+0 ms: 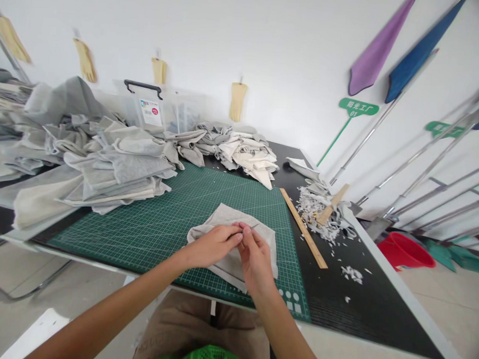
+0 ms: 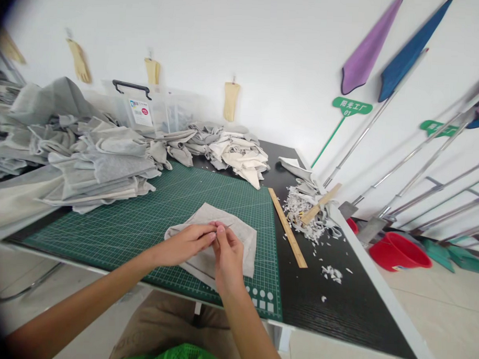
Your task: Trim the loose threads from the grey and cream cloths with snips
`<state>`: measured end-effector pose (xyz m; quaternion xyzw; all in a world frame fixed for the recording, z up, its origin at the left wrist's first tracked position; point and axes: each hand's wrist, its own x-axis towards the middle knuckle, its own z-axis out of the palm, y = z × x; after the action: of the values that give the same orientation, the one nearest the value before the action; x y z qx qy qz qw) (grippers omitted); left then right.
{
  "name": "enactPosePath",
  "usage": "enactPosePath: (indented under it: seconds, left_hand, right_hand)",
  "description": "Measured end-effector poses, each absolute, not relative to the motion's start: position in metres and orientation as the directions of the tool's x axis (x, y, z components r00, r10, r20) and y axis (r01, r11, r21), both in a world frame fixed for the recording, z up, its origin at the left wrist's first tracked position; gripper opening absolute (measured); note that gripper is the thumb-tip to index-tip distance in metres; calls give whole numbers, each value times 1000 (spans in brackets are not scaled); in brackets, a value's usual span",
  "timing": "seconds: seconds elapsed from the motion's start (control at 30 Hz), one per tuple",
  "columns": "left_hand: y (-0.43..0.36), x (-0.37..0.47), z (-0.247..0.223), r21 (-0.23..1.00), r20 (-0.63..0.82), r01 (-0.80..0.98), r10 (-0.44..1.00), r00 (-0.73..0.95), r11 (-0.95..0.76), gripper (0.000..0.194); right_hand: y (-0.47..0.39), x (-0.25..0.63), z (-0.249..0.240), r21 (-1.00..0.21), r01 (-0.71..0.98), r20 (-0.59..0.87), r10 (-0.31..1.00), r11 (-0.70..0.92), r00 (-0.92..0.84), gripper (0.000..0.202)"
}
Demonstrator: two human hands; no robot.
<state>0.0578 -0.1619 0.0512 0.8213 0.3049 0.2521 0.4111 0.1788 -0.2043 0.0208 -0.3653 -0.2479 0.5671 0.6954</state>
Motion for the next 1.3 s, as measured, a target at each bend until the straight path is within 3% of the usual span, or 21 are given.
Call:
enactPosePath:
  seconds: [0.3, 0.7, 1.3]
  left_hand:
    - [-159, 74, 51, 833, 214, 235, 683, 699, -502, 29]
    - [-167, 64, 44, 839, 176, 232, 649, 740, -492, 26]
    - [-161, 65, 46, 839, 166, 276, 704, 691, -468, 27]
  right_hand:
    - [-206, 193, 23, -801, -587, -52, 963, 117, 263, 19]
    - [-216, 189, 13, -784, -612, -79, 961, 105, 266, 20]
    - [-204, 185, 17, -785, -612, -98, 956, 96, 275, 21]
